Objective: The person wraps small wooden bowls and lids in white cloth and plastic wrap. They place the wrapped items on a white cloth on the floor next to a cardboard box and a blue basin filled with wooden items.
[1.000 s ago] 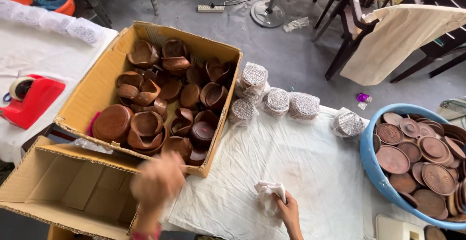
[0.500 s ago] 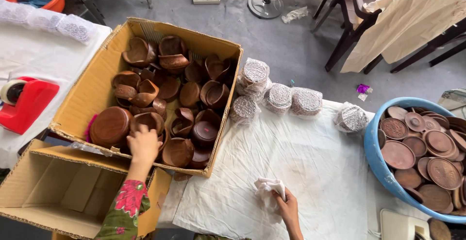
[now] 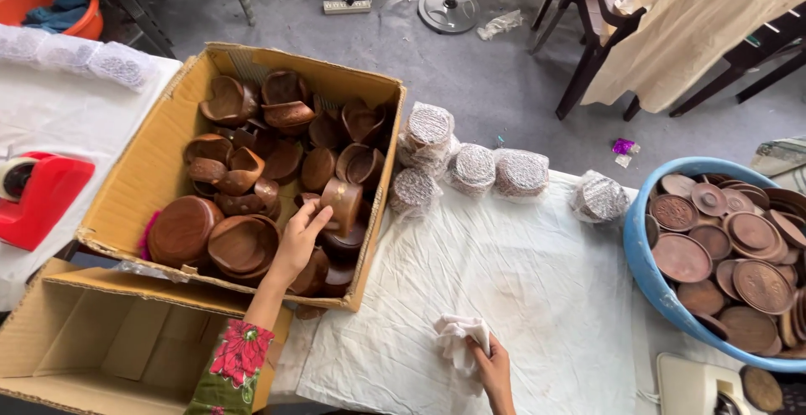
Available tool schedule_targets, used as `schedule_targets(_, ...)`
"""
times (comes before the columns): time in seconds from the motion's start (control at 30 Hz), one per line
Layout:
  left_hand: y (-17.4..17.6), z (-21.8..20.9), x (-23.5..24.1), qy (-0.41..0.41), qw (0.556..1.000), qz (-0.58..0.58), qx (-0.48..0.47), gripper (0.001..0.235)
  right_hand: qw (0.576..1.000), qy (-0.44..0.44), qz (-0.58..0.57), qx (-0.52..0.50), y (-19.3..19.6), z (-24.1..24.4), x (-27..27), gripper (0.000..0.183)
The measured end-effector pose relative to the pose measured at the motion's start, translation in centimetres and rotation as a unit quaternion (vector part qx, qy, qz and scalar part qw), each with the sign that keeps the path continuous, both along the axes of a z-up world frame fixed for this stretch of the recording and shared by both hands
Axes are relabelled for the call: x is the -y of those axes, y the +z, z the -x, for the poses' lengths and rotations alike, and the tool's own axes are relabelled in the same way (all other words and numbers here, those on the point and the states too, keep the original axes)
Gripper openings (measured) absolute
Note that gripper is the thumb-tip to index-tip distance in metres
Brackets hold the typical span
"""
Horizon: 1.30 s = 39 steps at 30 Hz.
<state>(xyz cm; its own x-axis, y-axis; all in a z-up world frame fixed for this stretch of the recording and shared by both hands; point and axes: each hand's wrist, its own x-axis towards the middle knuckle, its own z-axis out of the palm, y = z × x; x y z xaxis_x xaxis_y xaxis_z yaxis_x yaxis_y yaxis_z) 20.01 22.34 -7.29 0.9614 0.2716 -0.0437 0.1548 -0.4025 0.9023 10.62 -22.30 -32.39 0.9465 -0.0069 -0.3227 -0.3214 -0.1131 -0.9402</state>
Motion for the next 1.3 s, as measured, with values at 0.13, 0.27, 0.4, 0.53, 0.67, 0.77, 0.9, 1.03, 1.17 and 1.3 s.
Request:
schedule_targets(0.13,2.6,-0.5,5.7,-0.041,0.943,0.323,0.073,0.027,0.999,-0.023,0.021,-0.043,3.5,-0.6,1.7,0.028)
schedule_targets(0.27,0.5,0.7,12.6,-0.096,0.925,0.351,0.115,0.027,0.996,-0.055,-0.002,-0.073,4.6,-1.4,4.6,0.029)
schedule_targets(0.4,-2.3,2.5,19.1,-0.108,0.963,0.245,0.009,0.031,0.983,-0.098,-0.115,-0.101,5.0,-1.7,6.9,0.037)
schedule_targets(0.53,-2.4,4.4,24.7,-0.178,0.962,0.207,-0.01,0.032,0.927,-0.162,-0.33,-0.074,5.8,-1.4,8.3,0.046)
schedule_targets(0.67,-3.3,6.1,28.8,-0.23,0.951,0.207,-0.024,0.032,0.934,-0.135,-0.325,-0.063,11.3,-1.3,8.2,0.053)
schedule_targets(0.77,-3.8,7.2,31.5,-0.264,0.94,0.215,-0.025,0.032,0.934,-0.135,-0.321,-0.074,11.8,-1.0,8.7,0.063)
schedule_targets(0.9,-3.2,8.7,34.4,-0.281,0.947,0.155,0.015,0.03,0.925,-0.098,-0.365,-0.031,13.8,-1.2,9.6,0.066)
schedule_targets(1.03,-1.8,9.2,36.3,-0.254,0.963,0.092,0.001,0.028,0.956,-0.069,-0.281,-0.039,14.3,-1.7,9.5,0.056)
schedule_targets(1.17,-5.4,8.6,36.5,-0.194,0.976,0.102,-0.008,0.026,0.985,-0.02,-0.165,0.04,14.2,-1.0,8.0,0.056)
schedule_targets(1.3,-5.8,7.8,35.4,-0.161,0.984,0.078,-0.019,0.021,0.97,0.049,-0.044,0.234,16.5,-0.3,6.1,0.057)
